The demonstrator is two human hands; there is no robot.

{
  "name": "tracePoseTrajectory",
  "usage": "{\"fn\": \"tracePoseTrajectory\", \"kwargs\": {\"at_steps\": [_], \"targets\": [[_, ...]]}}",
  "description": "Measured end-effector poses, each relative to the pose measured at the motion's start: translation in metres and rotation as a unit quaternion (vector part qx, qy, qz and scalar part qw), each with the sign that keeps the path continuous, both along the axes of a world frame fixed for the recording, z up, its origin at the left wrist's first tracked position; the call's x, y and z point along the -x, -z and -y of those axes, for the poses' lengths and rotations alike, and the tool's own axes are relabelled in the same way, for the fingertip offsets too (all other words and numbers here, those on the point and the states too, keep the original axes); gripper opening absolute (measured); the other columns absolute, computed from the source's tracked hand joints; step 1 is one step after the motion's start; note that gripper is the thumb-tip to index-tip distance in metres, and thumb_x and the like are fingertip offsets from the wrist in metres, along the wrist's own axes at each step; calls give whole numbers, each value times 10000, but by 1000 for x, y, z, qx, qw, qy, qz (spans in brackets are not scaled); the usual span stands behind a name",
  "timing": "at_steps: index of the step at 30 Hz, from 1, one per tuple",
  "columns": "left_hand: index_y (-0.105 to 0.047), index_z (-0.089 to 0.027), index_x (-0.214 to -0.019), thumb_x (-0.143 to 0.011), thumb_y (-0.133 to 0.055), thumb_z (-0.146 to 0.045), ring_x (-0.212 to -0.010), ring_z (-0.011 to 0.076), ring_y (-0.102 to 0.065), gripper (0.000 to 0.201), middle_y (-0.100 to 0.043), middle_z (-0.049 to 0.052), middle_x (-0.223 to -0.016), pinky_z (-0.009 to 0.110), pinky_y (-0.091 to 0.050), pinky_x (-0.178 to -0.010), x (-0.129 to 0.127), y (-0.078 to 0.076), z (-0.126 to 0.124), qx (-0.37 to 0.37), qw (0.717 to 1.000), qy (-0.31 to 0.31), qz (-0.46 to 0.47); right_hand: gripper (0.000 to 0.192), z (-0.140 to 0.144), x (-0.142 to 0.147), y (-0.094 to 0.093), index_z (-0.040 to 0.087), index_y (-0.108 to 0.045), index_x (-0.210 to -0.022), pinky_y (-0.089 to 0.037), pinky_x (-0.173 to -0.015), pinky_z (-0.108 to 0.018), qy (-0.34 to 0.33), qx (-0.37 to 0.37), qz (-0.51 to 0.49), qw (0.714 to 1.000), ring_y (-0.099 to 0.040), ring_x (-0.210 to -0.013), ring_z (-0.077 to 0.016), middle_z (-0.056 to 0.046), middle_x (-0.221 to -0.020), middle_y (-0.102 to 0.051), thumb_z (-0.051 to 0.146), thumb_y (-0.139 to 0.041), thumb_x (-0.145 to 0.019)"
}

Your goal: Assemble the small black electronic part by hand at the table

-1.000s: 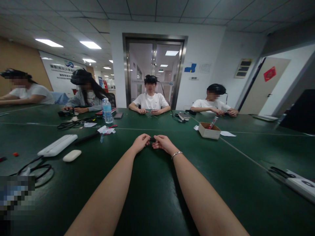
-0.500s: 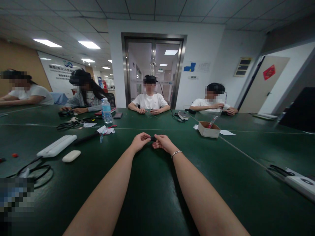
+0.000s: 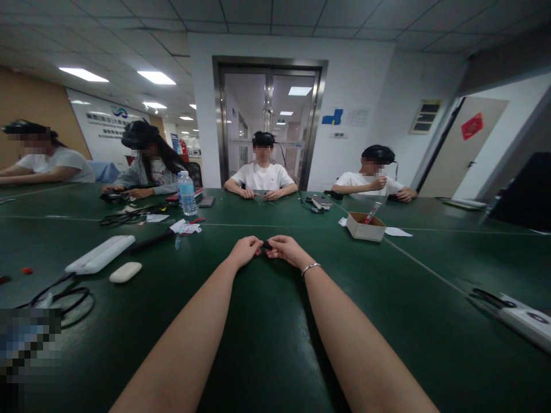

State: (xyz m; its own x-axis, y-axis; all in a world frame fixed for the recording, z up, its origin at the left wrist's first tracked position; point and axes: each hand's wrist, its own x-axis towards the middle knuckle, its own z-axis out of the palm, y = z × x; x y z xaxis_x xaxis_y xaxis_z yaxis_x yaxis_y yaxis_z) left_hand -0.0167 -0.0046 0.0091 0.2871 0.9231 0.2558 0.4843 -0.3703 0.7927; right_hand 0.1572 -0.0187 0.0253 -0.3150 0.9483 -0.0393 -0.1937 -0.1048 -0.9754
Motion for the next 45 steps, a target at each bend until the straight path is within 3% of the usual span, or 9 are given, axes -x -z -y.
{"fn": "tracePoseTrajectory", "kwargs": {"at_steps": [6, 14, 18, 26, 45], "targets": [[-582, -172, -733, -805, -377, -498, -598, 150, -557, 392, -610, 18, -631, 252, -399, -596, 0, 4, -6, -8, 1000, -8, -19, 230, 0, -4, 1, 102, -556, -913, -567, -602, -222, -26, -13, -22, 999, -655, -595, -130, -35, -722, -623, 2, -648, -726], [-595, -158, -687, -821, -329, -512, -595, 162, -551, 463, -617, 37, -649, 265, -374, -590, -3, -4, 0, 10, 999, -50, -12, 327, 0, -4, 2, 128, -567, -914, -576, -637, -237, -38, -36, -14, 999, -652, -637, -122, -14, -784, -596, -13, -695, -647], [-565, -171, -566, -826, -313, -511, -570, 169, -516, 497, -587, 34, -600, 278, -330, -581, -2, -7, 2, 0, 994, -92, -51, 327, -1, -3, 1, 123, -573, -895, -576, -628, -226, -39, -35, -8, 999, -653, -637, -123, -22, -818, -589, -28, -690, -629], [-519, -187, -480, -832, -292, -516, -536, 171, -499, 533, -554, 29, -523, 278, -319, -589, -3, -10, 3, -5, 994, -97, -51, 328, 3, -3, -2, 131, -576, -879, -571, -638, -223, -39, -30, -12, 999, -642, -629, -108, -8, -790, -592, -40, -685, -621], [-615, -170, -533, -807, -282, -600, -551, 188, -552, 609, -608, 56, -552, 288, -342, -596, -3, -9, 3, 28, 993, -113, -31, 330, 0, -5, 0, 123, -559, -923, -565, -620, -226, -57, -30, -26, 998, -653, -638, -133, -21, -745, -620, -44, -639, -650]]}}
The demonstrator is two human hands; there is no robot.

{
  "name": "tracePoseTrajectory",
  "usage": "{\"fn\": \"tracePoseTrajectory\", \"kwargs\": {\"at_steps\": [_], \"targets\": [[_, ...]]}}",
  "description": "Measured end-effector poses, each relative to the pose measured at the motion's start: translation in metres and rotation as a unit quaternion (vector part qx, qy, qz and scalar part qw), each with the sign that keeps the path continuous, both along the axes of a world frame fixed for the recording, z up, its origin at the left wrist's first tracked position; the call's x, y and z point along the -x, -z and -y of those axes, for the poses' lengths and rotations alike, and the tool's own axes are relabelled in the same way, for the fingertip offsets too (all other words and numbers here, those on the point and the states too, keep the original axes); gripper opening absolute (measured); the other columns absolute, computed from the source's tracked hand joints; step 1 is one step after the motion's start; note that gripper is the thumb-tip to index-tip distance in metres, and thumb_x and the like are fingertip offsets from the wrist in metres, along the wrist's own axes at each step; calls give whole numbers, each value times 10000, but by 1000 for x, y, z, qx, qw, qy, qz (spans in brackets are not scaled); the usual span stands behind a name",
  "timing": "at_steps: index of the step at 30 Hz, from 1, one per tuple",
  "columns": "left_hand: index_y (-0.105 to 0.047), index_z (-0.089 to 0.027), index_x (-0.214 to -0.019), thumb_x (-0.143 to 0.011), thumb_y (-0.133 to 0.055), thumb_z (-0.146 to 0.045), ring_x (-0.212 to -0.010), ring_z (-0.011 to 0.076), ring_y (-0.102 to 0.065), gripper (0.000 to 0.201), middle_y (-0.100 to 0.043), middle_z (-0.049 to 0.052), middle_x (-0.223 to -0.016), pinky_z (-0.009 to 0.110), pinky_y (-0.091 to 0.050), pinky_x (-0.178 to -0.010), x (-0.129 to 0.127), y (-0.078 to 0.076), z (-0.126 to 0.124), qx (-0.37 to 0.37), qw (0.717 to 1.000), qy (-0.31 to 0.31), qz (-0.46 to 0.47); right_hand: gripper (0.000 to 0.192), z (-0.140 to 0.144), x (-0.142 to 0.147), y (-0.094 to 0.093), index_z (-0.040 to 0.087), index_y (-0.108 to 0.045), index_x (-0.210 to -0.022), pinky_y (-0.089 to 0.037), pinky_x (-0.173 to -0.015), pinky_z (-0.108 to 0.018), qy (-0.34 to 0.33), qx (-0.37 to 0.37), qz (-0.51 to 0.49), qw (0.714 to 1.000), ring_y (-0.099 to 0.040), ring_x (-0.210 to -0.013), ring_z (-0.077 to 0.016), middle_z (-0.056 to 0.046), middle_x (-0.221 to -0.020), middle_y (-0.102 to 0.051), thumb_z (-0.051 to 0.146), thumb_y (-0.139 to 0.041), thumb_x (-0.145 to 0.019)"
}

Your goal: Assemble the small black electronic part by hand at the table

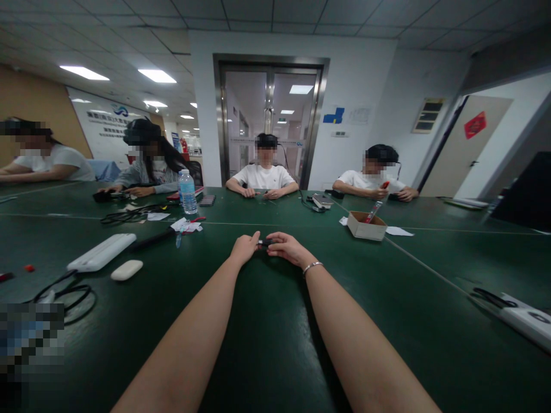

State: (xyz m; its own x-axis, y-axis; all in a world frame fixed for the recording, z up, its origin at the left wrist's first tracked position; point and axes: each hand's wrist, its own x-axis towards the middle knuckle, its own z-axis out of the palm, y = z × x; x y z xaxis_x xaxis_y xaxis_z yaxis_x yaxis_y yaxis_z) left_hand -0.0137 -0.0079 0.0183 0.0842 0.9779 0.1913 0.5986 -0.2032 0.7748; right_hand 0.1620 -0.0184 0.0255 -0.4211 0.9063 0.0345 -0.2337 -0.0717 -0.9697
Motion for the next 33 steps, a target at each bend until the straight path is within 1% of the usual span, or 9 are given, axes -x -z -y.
{"fn": "tracePoseTrajectory", "kwargs": {"at_steps": [6, 10, 14, 18, 20, 22, 25, 29, 33], "targets": [[-633, -161, -580, -803, -300, -606, -583, 181, -560, 599, -629, 52, -598, 278, -341, -589, 0, 1, 1, -2, 1000, 3, -1, 303, 1, 1, 0, 115, -567, -928, -566, -606, -224, 5, 7, -3, 1000, -650, -617, -129, -27, -729, -628, -43, -617, -675], [-638, -157, -629, -803, -315, -599, -628, 175, -569, 574, -645, 48, -654, 270, -351, -607, 0, 1, 1, -13, 1000, 9, 8, 235, -1, 2, 0, 89, -567, -944, -562, -580, -236, 21, 26, -6, 999, -645, -577, -137, -57, -684, -636, -12, -581, -733], [-636, -156, -661, -801, -306, -602, -621, 172, -558, 573, -635, 46, -655, 274, -355, -600, 0, 4, 0, -22, 999, 23, 8, 178, -5, 2, 2, 73, -571, -943, -558, -573, -252, 31, 39, -5, 999, -643, -565, -149, -88, -670, -644, 30, -573, -771], [-628, -150, -729, -795, -328, -600, -650, 166, -569, 545, -646, 53, -719, 267, -377, -606, 0, 9, -4, -23, 998, 47, 42, 95, -5, 2, 3, 74, -575, -888, -548, -551, -247, 41, 42, -13, 998, -632, -537, -146, -85, -633, -635, 67, -564, -794], [-618, -146, -791, -793, -345, -590, -666, 161, -576, 521, -653, 59, -774, 261, -388, -602, 1, 11, -6, -16, 996, 49, 69, 45, -3, 1, 1, 73, -572, -843, -538, -525, -236, 53, 44, -20, 997, -622, -516, -141, -86, -619, -627, 99, -543, -820], [-604, -146, -836, -788, -363, -580, -673, 157, -580, 498, -653, 61, -810, 256, -394, -595, 1, 12, -7, -7, 995, 47, 90, 80, -1, 2, -1, 73, -568, -816, -525, -498, -225, 64, 45, -25, 997, -611, -494, -136, -91, -611, -623, 123, -513, -845], [-592, -156, -806, -781, -388, -570, -672, 150, -577, 462, -648, 50, -808, 251, -402, -600, 1, 11, -6, -7, 993, 60, 99, 103, 1, 2, -3, 73, -567, -817, -518, -487, -219, 63, 45, -28, 997, -607, -487, -135, -91, -601, -619, 129, -491, -858], [-585, -167, -735, -772, -418, -564, -653, 144, -564, 432, -641, 31, -764, 252, -412, -624, 0, 11, -5, -27, 993, 79, 89, 76, 0, 2, -2, 71, -571, -829, -525, -496, -220, 52, 43, -20, 998, -610, -497, -136, -79, -588, -612, 114, -511, -847], [-581, -172, -763, -758, -480, -529, -658, 138, -560, 371, -628, 19, -736, 250, -427, -641, 0, 15, -7, -40, 987, 98, 117, 67, -1, 1, -1, 71, -570, -828, -535, -516, -221, 48, 40, -17, 998, -618, -517, -137, -72, -582, -608, 105, -517, -850]]}}
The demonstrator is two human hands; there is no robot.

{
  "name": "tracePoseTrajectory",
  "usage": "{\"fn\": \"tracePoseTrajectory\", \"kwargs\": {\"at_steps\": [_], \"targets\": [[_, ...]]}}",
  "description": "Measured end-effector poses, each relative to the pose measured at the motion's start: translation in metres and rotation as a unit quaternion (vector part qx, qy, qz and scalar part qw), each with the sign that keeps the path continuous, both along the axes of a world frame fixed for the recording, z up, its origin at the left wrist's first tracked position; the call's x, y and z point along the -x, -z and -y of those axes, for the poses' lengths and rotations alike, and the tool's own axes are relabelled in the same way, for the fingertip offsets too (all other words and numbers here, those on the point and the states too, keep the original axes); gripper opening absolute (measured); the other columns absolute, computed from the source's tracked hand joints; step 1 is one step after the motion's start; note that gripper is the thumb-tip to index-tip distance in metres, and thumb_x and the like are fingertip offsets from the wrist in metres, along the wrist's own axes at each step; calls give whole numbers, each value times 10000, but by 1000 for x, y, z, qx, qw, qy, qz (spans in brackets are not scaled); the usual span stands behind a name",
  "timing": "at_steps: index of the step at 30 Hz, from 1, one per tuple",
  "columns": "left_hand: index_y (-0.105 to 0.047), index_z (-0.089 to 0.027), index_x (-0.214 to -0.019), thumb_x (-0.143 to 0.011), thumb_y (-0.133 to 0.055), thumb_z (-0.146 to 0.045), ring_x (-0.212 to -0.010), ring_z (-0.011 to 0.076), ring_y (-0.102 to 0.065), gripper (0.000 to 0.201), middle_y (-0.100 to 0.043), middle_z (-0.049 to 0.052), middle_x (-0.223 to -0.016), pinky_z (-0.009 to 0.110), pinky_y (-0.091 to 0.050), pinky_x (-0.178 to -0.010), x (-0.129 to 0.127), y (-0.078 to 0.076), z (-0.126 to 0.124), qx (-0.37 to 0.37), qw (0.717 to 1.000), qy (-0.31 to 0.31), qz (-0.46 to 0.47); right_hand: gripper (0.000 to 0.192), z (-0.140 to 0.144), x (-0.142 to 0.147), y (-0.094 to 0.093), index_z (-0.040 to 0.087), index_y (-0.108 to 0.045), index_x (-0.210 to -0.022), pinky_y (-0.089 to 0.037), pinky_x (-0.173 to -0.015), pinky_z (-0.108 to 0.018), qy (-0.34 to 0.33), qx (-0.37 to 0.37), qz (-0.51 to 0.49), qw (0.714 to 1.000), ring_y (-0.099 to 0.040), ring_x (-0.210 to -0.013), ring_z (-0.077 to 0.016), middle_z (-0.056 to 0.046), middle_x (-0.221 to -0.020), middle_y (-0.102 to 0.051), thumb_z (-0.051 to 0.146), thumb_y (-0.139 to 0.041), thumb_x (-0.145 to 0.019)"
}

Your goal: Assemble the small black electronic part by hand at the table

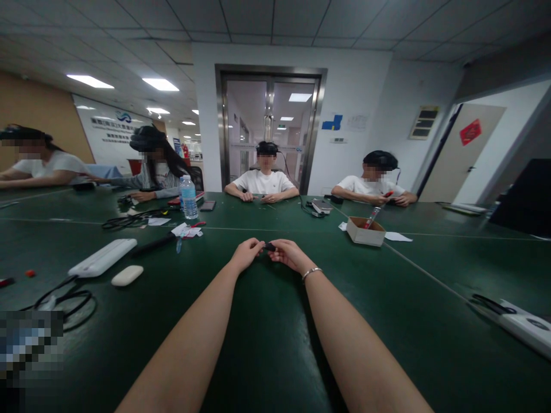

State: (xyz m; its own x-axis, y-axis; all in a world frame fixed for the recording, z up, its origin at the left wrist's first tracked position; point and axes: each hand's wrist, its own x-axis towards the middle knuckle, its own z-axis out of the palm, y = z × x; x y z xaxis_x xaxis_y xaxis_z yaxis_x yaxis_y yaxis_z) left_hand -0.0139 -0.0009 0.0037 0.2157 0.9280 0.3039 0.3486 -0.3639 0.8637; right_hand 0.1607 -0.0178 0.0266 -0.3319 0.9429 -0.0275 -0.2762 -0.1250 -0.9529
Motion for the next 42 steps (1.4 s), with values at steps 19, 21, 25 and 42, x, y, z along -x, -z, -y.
{"fn": "tracePoseTrajectory", "kwargs": {"at_steps": [19, 21, 25, 42], "targets": [[-582, -141, -845, -620, -700, -287, -727, 147, -591, 293, -637, 51, -833, 288, -459, -706, 1, -7, 4, -26, 989, 82, 117, 249, -1, 3, -1, 101, -494, -761, -465, -369, -173, 10, -9, 67, 998, -552, -381, -110, -83, -519, -611, 284, -453, -925], [-579, -139, -831, -608, -708, -285, -728, 150, -594, 295, -639, 53, -822, 297, -463, -714, 0, -7, 4, -25, 989, 82, 124, 246, -1, 3, -1, 103, -494, -775, -454, -356, -164, 12, -7, 73, 997, -551, -381, -109, -80, -515, -610, 291, -448, -927], [-595, -136, -833, -608, -710, -311, -774, 157, -600, 307, -648, 63, -836, 319, -457, -781, -1, -10, 6, -12, 989, 66, 132, 235, -2, 4, -1, 108, -495, -778, -463, -366, -171, 14, -4, 66, 998, -560, -390, -115, -83, -522, -612, 292, -463, -920], [-632, -109, -762, -668, -635, -449, -581, 119, -553, 353, -633, 53, -668, 233, -403, -541, 2, -10, 2, 76, 994, 40, 72, 58, -1, -2, 4, 95, -548, -898, -523, -477, -177, -21, -19, 37, 999, -607, -486, -106, -63, -625, -638, 125, -559, -850]]}}
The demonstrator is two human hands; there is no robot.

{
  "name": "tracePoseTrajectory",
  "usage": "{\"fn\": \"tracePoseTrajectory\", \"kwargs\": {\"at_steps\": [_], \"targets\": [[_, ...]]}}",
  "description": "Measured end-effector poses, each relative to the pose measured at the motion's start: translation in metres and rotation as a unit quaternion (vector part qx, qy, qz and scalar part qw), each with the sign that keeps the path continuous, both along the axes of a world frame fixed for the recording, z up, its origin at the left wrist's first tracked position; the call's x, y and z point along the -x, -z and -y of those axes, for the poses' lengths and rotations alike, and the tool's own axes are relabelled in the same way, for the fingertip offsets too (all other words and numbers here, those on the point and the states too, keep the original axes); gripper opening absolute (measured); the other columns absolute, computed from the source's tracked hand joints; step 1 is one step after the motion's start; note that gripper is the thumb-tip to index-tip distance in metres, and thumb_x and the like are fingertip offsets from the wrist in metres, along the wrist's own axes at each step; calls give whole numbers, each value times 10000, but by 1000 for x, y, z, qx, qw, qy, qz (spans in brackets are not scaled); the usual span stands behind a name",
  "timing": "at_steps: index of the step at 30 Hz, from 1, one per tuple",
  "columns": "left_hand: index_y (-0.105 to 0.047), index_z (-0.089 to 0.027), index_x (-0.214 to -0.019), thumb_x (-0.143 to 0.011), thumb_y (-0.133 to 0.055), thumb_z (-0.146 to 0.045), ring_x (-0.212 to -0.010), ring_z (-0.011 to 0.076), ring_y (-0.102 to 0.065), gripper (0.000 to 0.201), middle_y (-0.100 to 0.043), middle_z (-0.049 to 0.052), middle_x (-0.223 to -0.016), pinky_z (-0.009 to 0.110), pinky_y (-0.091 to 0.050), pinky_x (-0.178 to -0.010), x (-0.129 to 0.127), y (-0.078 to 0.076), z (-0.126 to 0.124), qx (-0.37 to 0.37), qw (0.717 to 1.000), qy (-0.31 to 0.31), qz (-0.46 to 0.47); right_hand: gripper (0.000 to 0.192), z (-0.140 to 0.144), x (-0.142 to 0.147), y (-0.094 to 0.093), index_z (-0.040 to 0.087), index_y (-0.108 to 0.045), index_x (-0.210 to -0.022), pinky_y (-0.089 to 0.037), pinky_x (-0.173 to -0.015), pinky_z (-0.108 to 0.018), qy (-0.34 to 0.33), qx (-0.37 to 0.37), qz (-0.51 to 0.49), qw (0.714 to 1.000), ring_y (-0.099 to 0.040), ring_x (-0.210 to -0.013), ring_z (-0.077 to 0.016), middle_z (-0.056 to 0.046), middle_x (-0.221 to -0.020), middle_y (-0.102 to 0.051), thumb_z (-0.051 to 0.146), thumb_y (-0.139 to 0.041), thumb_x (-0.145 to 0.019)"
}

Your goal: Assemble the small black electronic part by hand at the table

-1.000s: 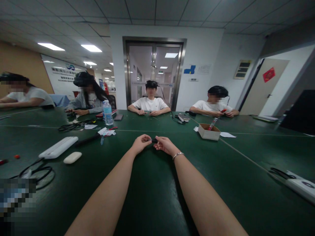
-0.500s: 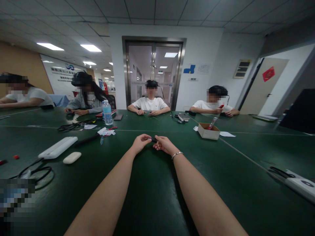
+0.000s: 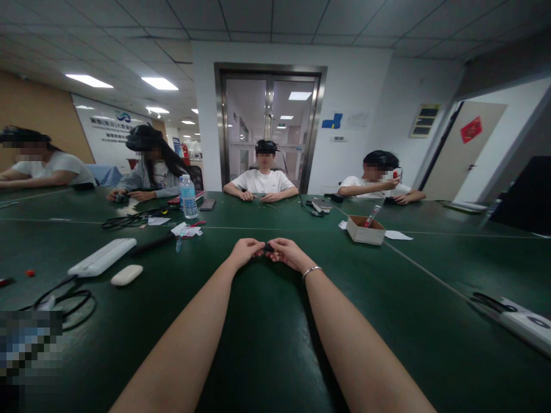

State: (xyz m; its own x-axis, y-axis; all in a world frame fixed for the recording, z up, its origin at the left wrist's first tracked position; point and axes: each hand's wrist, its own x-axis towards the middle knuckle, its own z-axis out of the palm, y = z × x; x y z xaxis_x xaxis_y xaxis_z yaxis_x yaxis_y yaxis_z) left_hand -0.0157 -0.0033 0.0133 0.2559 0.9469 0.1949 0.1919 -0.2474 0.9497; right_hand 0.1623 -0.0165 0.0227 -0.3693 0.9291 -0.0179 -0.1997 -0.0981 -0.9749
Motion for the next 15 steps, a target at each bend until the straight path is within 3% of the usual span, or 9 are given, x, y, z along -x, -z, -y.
{"fn": "tracePoseTrajectory", "kwargs": {"at_steps": [9, 15], "targets": [[-588, -119, -693, -669, -604, -508, -526, 108, -527, 390, -595, 22, -585, 227, -386, -510, 0, 3, -5, 19, 1000, -21, -2, 211, 2, 2, 1, 119, -572, -912, -530, -486, -187, -2, -29, -2, 1000, -601, -512, -98, -14, -665, -617, 39, -655, -735], [-613, -125, -800, -640, -667, -441, -669, 140, -577, 358, -639, 47, -721, 266, -436, -636, 0, 1, -1, -17, 999, 6, 29, 132, -1, 1, 1, 103, -561, -879, -529, -482, -190, 12, 2, -16, 1000, -603, -504, -103, -54, -677, -632, 93, -644, -777]]}}
